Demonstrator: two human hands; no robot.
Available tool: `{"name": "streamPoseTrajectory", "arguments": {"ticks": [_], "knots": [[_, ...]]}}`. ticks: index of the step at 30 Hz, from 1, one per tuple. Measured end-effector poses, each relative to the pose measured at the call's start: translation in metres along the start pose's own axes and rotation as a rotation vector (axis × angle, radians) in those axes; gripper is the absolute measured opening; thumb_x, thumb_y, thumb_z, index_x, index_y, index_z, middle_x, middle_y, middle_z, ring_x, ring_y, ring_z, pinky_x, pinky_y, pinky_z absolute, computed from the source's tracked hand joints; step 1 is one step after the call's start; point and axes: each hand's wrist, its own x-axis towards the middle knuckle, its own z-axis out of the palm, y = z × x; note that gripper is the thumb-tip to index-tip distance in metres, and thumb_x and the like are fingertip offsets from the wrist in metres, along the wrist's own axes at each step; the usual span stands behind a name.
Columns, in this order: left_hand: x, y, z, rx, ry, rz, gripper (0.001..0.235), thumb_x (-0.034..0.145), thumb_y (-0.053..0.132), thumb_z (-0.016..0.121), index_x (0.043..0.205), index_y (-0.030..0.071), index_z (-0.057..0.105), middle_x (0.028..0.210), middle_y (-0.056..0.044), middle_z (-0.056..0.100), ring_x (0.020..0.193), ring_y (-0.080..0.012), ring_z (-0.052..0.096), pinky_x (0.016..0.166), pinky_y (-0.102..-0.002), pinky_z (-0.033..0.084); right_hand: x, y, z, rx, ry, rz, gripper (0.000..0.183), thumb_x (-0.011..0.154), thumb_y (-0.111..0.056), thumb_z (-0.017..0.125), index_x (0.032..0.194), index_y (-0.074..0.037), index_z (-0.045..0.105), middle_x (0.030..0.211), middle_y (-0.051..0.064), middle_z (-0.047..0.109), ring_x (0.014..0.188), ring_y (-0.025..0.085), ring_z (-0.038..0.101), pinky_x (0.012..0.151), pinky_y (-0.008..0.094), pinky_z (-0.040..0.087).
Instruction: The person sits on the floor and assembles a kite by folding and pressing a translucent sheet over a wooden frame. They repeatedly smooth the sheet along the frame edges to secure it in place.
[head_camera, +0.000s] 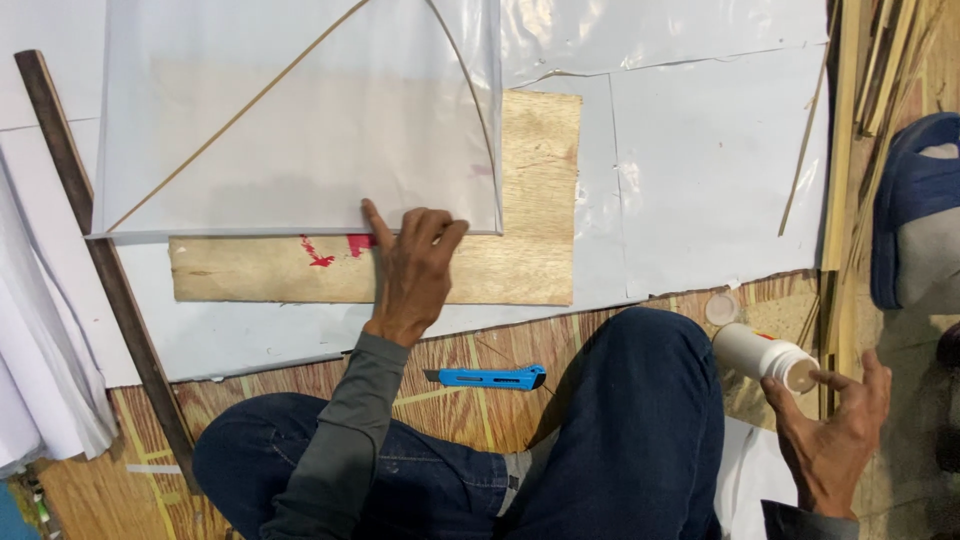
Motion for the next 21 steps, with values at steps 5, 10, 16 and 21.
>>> {"name": "streamPoseTrajectory", "arguments": {"ticks": [5, 10, 16, 21], "knots": [[0.006, 0.016, 0.008, -0.013, -0.028, 0.043, 0.026, 0.090, 0.015, 0.080, 0.114, 0.012, 0.069, 0.112, -0.003, 0.062, 0.109, -0.0263, 0.058, 0.106, -0.090, 0.018, -0.003, 0.008, 0.003, 0.007, -0.111, 0.188, 0.035, 0.089, -0.025, 0.082, 0.105, 0.004, 0.072, 0.175, 0.032, 0.034, 0.163, 0.047, 0.021, 0.120, 0.070, 0.026], [0.008, 0.024, 0.004, -0.027, -0.053, 0.019, 0.024, 0.090, 0.014, 0.079, 0.108, 0.013, 0.065, 0.108, -0.002, 0.058, 0.109, -0.0262, 0.054, 0.105, -0.089, 0.021, 0.007, 0.011, 0.005, 0.039, -0.155, 0.043, 0.027, 0.087, -0.021, 0.079, 0.098, 0.001, 0.068, 0.178, 0.035, 0.030, 0.167, 0.050, 0.015, 0.124, 0.068, 0.025], [0.007, 0.024, 0.003, -0.015, -0.054, 0.024, 0.022, 0.091, 0.014, 0.078, 0.110, 0.014, 0.066, 0.111, -0.002, 0.058, 0.111, -0.0267, 0.054, 0.107, -0.088, 0.019, 0.018, 0.013, 0.015, 0.075, -0.286, 0.139, 0.032, 0.086, -0.025, 0.076, 0.086, 0.005, 0.063, 0.176, 0.032, 0.026, 0.166, 0.048, 0.009, 0.121, 0.066, 0.021], [0.007, 0.024, 0.005, -0.026, -0.010, 0.026, 0.023, 0.088, 0.013, 0.081, 0.108, 0.017, 0.070, 0.108, -0.002, 0.059, 0.106, -0.0260, 0.055, 0.103, -0.088, 0.023, 0.021, 0.007, 0.014, 0.018, -0.295, 0.136, 0.042, 0.085, -0.028, 0.076, 0.088, 0.012, 0.066, 0.175, 0.033, 0.027, 0.165, 0.047, 0.011, 0.124, 0.062, 0.021]]}}
